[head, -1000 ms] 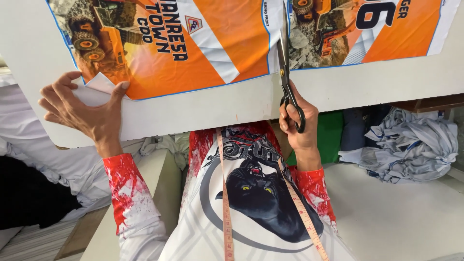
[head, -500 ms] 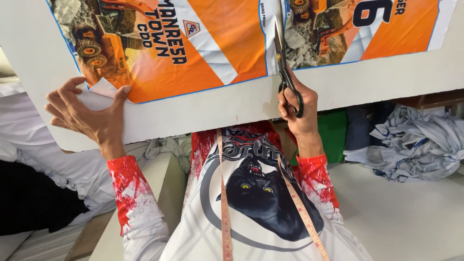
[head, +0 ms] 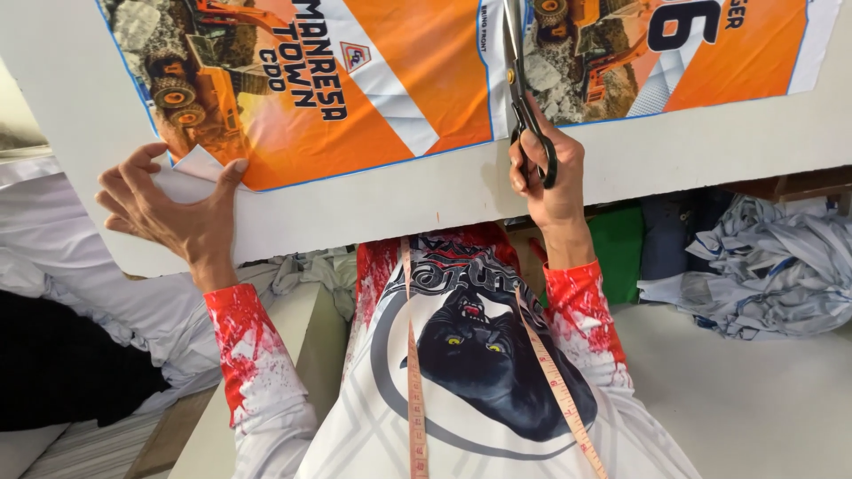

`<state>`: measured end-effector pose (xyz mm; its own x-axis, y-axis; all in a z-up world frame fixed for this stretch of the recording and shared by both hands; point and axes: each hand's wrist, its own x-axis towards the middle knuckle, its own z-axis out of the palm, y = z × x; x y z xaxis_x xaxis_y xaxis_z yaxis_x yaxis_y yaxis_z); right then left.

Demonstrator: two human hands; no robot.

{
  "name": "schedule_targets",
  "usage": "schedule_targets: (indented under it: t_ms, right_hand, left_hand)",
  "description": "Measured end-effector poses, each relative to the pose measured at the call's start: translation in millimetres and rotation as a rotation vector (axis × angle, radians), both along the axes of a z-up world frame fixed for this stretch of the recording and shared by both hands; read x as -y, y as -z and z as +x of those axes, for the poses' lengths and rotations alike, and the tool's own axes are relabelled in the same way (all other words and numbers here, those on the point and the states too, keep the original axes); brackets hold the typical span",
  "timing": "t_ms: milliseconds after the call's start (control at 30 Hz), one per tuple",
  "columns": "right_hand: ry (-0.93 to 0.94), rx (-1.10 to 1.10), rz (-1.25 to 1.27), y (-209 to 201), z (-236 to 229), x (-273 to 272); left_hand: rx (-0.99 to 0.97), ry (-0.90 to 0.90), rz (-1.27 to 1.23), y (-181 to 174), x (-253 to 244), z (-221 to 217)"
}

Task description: The person uses scissors to cut a printed design from a large sheet of white fabric on a table. They then fold the cut piece of fabric multiple times into a smaller rectangle and place it aside before repeating the process with another section.

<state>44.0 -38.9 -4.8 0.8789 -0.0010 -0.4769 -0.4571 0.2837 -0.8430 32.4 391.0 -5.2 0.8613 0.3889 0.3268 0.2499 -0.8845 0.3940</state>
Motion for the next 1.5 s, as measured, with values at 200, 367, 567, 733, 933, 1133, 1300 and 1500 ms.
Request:
schedule_targets:
  t_ms: [200,367,567,733,933,1133,1300,1500]
  right_hand:
    - [0.024,0.039,-0.003,6.1,-0.2,-3.9]
    - [0.012,0.032,0.029,-5.2,12.3,-0.1]
    - [-0.003,0.086,0.017,14.8,28.7,2.3]
    - [0.023,0.039,0.007,6.6,31.5,-1.3]
    - [0.029,0.027,0.047,-7.8,58.7,-10.1]
    - [-0.017,0.136,0.057,11.1,62.7,-3.9]
    - [0.007,0.053,0.023,-11.3,81.3,-13.2]
    - [0.007,0.093,-0.022,7.7,95.5,-8.0]
  left_hand:
    - [0.019,-0.004,-0.004,-5.2,0.4,-0.2]
    - [-0.009,-0.008,-0.012,-5.9,0.5,0.0]
    - [0.01,0.003,-0.025,-4.5,0.4,-0.9]
    - [0.006,0.001,-0.029,-6.1,0.2,-0.8]
    - [0.04,0.02,0.013,2.7,-4.0,-1.3]
    - [0.046,0.024,0.009,3.0,-2.7,-2.4]
    - [0.035,0.019,0.001,0.0,-2.0,-2.4]
    - [0.038,0.017,-0.005,0.2,-0.5,-1.7]
